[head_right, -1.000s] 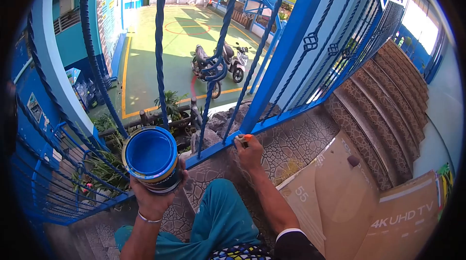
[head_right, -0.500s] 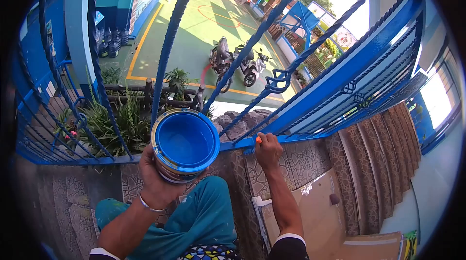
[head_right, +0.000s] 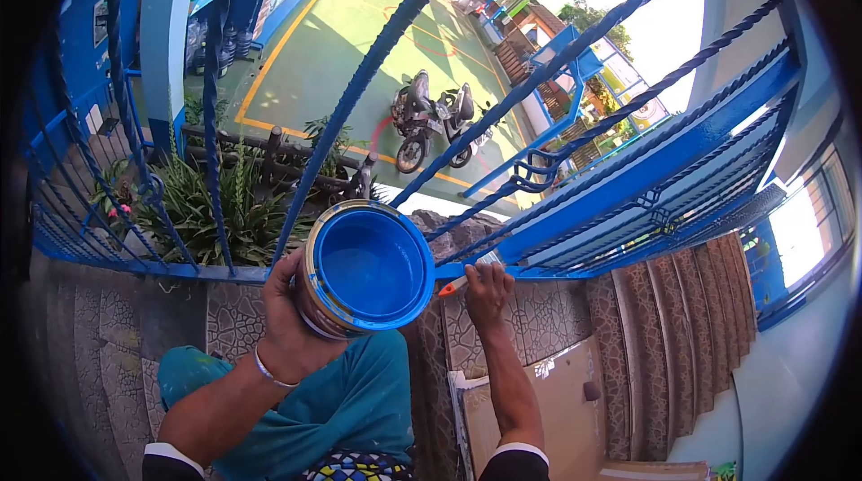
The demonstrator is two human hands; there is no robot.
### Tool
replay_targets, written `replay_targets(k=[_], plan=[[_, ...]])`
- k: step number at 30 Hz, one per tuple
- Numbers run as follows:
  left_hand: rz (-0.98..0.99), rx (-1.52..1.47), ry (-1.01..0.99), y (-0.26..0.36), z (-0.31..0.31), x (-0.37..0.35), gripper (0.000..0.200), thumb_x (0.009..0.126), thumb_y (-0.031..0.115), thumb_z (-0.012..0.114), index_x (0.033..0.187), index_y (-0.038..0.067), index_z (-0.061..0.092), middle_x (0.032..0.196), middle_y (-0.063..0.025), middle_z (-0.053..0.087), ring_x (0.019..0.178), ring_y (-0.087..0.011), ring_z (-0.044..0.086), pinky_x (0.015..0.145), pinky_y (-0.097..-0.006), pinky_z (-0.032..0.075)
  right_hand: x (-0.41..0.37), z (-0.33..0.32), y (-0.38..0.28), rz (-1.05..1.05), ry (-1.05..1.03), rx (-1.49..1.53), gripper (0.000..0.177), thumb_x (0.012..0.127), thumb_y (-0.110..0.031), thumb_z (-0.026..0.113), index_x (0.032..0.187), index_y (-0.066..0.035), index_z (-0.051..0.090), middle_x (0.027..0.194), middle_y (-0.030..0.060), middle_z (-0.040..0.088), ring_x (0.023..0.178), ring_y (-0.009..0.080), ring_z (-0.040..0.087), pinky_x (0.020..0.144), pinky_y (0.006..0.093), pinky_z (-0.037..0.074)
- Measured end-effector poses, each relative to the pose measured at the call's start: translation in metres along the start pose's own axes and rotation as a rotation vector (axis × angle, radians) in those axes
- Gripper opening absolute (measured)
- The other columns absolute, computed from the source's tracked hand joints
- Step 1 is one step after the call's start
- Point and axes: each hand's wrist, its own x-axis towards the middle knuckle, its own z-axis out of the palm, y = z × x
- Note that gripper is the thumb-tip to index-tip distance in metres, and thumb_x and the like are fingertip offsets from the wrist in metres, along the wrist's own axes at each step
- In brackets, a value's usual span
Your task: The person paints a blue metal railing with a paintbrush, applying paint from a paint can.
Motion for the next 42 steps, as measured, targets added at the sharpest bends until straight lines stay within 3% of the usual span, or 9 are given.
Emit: replay_targets(k=[7,11,16,18,20,24,32,40,42], plan=[[0.011,-0.001,-0.017,0.002,0.001,-0.003,0.047,0.094,0.046,0.060,0.127,0.014,0.069,0.131,-0.0104,0.071,0.123,-0.0313,0.066,0.108,-0.0534,0.052,-0.004,0.005,-0.028,-0.023,-0.033,0.216,0.018,0.076,-0.011,0.070,0.091,-0.016,0.077,0.091,-0.0015,0.068,0.096,0.0218,0.063,0.084,0.0402,0.043],[0.013,0.016,-0.039,0.003,0.005,-0.005,0.047,0.095,0.046,0.060,0.128,0.014,0.069,0.133,-0.0106,0.070,0.124,-0.0313,0.065,0.109,-0.0537,0.051,-0.008,-0.026,-0.025,0.152,-0.203,0.311,0.022,0.075,-0.007,0.078,0.096,-0.014,0.078,0.091,0.0022,0.071,0.094,0.0245,0.067,0.086,0.0403,0.046],[-0.034,0.018,-0.059,0.000,0.008,-0.006,0.054,0.098,0.043,0.053,0.139,0.010,0.063,0.137,-0.0111,0.068,0.127,-0.0312,0.064,0.112,-0.0530,0.048,0.034,-0.123,0.004,0.942,0.133,0.988,0.025,0.082,-0.005,0.086,0.103,0.001,0.075,0.093,0.0066,0.072,0.088,0.0201,0.070,0.084,0.0339,0.056],[-0.071,0.047,-0.080,-0.002,0.010,-0.005,0.056,0.096,0.045,0.054,0.140,0.012,0.062,0.140,-0.0121,0.066,0.129,-0.0332,0.062,0.112,-0.0553,0.048,0.065,-0.184,0.013,0.958,0.357,1.095,0.030,0.082,-0.007,0.085,0.105,0.006,0.071,0.095,0.0088,0.072,0.087,0.0182,0.071,0.084,0.0291,0.056],[-0.077,0.074,-0.079,-0.005,0.007,0.000,0.056,0.096,0.046,0.054,0.140,0.013,0.062,0.140,-0.0122,0.066,0.130,-0.0338,0.061,0.113,-0.0556,0.047,0.087,-0.224,0.018,0.746,0.612,1.322,0.034,0.080,-0.007,0.086,0.107,0.006,0.070,0.094,0.0111,0.073,0.082,0.0184,0.072,0.080,0.0281,0.057],[-0.088,0.171,-0.054,-0.013,-0.005,0.009,0.081,0.089,0.060,0.054,0.155,0.015,0.046,0.156,-0.0208,0.049,0.141,-0.0447,0.050,0.113,-0.0699,0.040,0.137,-0.292,-0.017,0.580,0.450,1.412,0.036,0.077,-0.008,0.089,0.105,0.006,0.070,0.092,0.0127,0.075,0.082,0.0178,0.073,0.077,0.0282,0.059],[-0.111,0.263,-0.065,-0.015,-0.003,0.007,0.081,0.090,0.061,0.053,0.156,0.014,0.046,0.157,-0.0203,0.049,0.141,-0.0438,0.050,0.115,-0.0686,0.040,0.197,-0.271,-0.064,0.272,-0.068,1.178,0.027,0.081,-0.012,0.090,0.099,0.003,0.077,0.084,0.0073,0.079,0.071,0.0078,0.071,0.064,0.0247,0.057],[-0.134,0.282,-0.071,-0.013,-0.002,0.007,0.078,0.091,0.059,0.052,0.155,0.014,0.047,0.156,-0.0186,0.049,0.142,-0.0415,0.050,0.119,-0.0652,0.037,0.196,-0.245,-0.081,0.102,-0.140,1.010,0.029,0.079,-0.017,0.091,0.096,0.002,0.077,0.080,0.0101,0.077,0.071,0.0126,0.075,0.065,0.0285,0.059],[-0.123,0.225,-0.082,-0.014,0.003,0.005,0.068,0.094,0.053,0.053,0.148,0.011,0.054,0.147,-0.0158,0.058,0.135,-0.0367,0.057,0.116,-0.0596,0.043,0.194,-0.250,-0.075,0.173,-0.147,1.070,0.029,0.080,-0.016,0.091,0.097,0.003,0.076,0.081,0.0098,0.077,0.072,0.0120,0.074,0.067,0.0279,0.059]])
